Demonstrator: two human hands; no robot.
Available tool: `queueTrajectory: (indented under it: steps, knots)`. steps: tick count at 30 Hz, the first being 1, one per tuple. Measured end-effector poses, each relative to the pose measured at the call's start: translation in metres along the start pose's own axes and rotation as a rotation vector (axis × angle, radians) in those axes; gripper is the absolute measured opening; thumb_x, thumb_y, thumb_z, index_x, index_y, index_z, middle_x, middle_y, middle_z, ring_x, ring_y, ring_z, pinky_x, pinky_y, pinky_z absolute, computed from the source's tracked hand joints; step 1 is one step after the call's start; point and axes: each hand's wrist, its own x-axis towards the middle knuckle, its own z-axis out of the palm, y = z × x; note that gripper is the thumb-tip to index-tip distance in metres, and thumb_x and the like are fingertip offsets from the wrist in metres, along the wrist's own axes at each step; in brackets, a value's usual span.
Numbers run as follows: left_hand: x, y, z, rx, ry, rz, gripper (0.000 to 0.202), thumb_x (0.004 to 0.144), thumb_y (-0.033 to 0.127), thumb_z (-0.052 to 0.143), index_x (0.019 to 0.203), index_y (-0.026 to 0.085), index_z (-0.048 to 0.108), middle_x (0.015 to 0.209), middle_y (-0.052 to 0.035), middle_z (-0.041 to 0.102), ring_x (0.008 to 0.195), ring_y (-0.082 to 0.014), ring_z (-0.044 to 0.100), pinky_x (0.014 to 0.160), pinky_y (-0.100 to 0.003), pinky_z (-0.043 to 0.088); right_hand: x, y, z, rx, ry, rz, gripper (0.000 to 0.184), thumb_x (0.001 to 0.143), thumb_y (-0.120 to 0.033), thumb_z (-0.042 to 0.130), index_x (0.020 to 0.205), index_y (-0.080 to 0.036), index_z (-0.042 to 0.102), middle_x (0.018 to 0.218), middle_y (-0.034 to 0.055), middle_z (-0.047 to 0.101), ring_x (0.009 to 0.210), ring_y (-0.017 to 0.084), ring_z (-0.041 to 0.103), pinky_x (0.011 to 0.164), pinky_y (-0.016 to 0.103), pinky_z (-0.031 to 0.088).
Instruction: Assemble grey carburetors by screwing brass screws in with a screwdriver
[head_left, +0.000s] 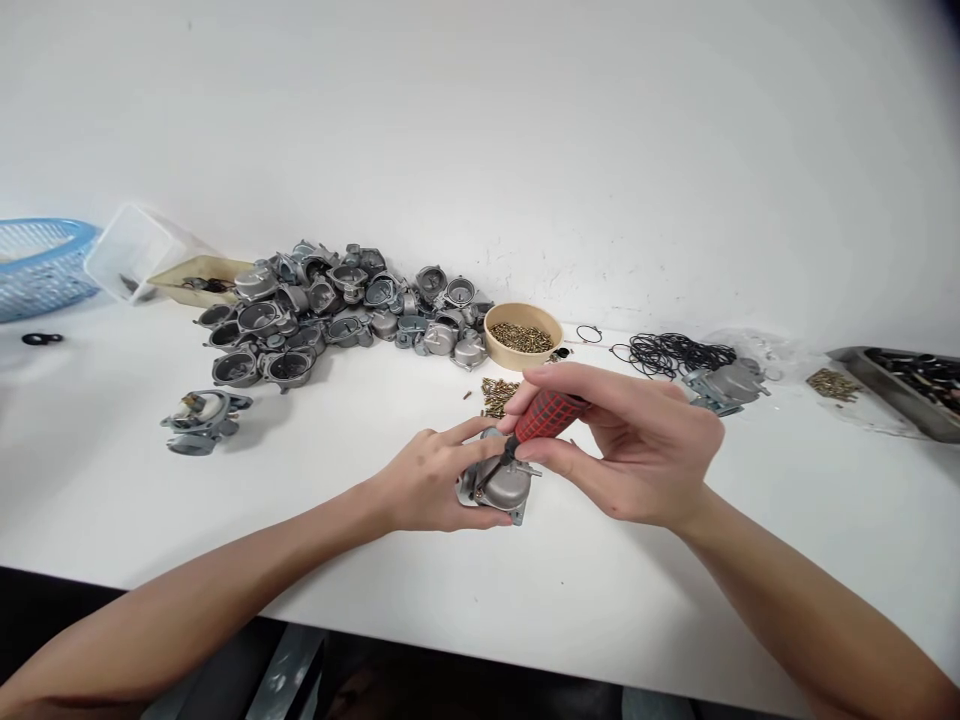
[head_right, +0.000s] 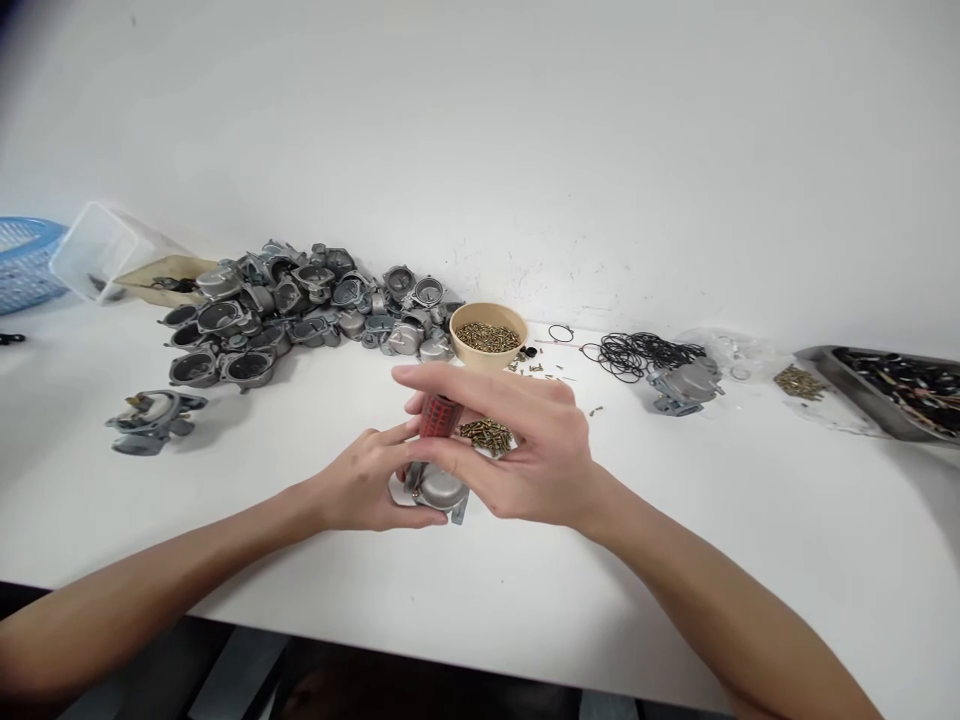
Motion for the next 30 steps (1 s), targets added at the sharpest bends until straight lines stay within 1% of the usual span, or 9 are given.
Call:
queueTrajectory:
  steps: [6,12,16,18,20,22,26,28,30]
  knots:
    - [0.001,0.001,-0.002,0.013,-0.002,0.013,0.069,0.083,0.059,0.073,0.141,0.028,0.051,0.135,-0.0109,0.064,0.083,-0.0202,0.075,0.061,-0.028,0.058,0.003,-0.004,-0.003,-0.005,0.040,0.009,0.055,0.079,-0.007,0.079,0.129,-0.027,0.069,0.096,0.0040,0.078,0.075,0.021,0.076,0.059,0.033,0.067]
    - [0.000,0.000,0.000,0.010,0.019,0.031,0.067,0.085,0.059,0.071,0.140,0.026,0.051,0.138,-0.0134,0.063,0.096,-0.0244,0.075,0.064,-0.029,0.060,0.002,-0.001,-0.002,0.014,0.010,0.035,0.054,0.081,-0.008,0.076,0.131,-0.027,0.067,0.096,0.0032,0.078,0.080,0.020,0.076,0.066,0.033,0.069]
    - [0.000,-0.001,0.001,0.006,0.045,0.035,0.062,0.084,0.059,0.071,0.133,0.022,0.058,0.132,-0.0137,0.067,0.091,-0.0244,0.075,0.061,-0.030,0.060,0.002,-0.007,-0.005,0.068,-0.103,0.056,0.058,0.091,-0.006,0.065,0.144,-0.027,0.057,0.113,0.0050,0.076,0.094,0.020,0.076,0.081,0.036,0.069]
    - [0.000,0.000,0.000,-0.007,0.019,0.005,0.060,0.083,0.059,0.072,0.128,0.022,0.062,0.126,-0.0120,0.070,0.090,-0.0248,0.075,0.065,-0.032,0.060,0.002,-0.011,-0.005,0.103,-0.197,0.070,0.058,0.097,-0.006,0.054,0.151,-0.027,0.048,0.123,0.0064,0.073,0.108,0.021,0.074,0.090,0.038,0.066]
    - [0.001,0.001,0.000,-0.023,-0.033,-0.037,0.061,0.082,0.059,0.072,0.129,0.022,0.062,0.126,-0.0106,0.070,0.095,-0.0265,0.074,0.072,-0.035,0.062,0.002,-0.013,-0.003,0.123,-0.248,0.087,0.059,0.100,-0.005,0.046,0.155,-0.027,0.042,0.126,0.0067,0.071,0.116,0.021,0.071,0.093,0.038,0.065]
    - [0.002,0.002,-0.001,-0.033,-0.086,-0.065,0.066,0.081,0.059,0.073,0.135,0.023,0.060,0.132,-0.0107,0.068,0.103,-0.0287,0.072,0.078,-0.037,0.062,0.002,-0.013,0.002,0.110,-0.212,0.067,0.060,0.099,-0.004,0.048,0.154,-0.028,0.044,0.120,0.0054,0.073,0.110,0.019,0.072,0.088,0.035,0.066]
    - [0.002,0.004,0.000,-0.056,-0.160,-0.087,0.071,0.083,0.057,0.073,0.144,0.026,0.054,0.141,-0.0105,0.062,0.115,-0.0295,0.069,0.086,-0.038,0.061,0.003,-0.011,0.006,0.016,-0.070,-0.051,0.058,0.088,-0.005,0.069,0.141,-0.025,0.059,0.093,0.0028,0.072,0.083,0.017,0.069,0.071,0.032,0.062]
    - [0.002,0.004,0.001,-0.070,-0.171,-0.093,0.078,0.079,0.057,0.077,0.146,0.027,0.051,0.144,-0.0103,0.061,0.117,-0.0302,0.069,0.088,-0.039,0.060,0.006,-0.013,0.004,0.022,-0.102,-0.038,0.053,0.088,-0.004,0.067,0.138,-0.022,0.060,0.093,0.0047,0.070,0.083,0.017,0.067,0.073,0.034,0.061]
    - [0.001,0.003,0.002,-0.079,-0.154,-0.075,0.079,0.077,0.057,0.079,0.144,0.027,0.051,0.142,-0.0096,0.062,0.116,-0.0308,0.069,0.089,-0.040,0.061,0.008,-0.018,-0.001,0.082,-0.178,0.020,0.053,0.090,0.000,0.058,0.139,-0.020,0.059,0.104,0.0082,0.069,0.090,0.018,0.067,0.076,0.035,0.062]
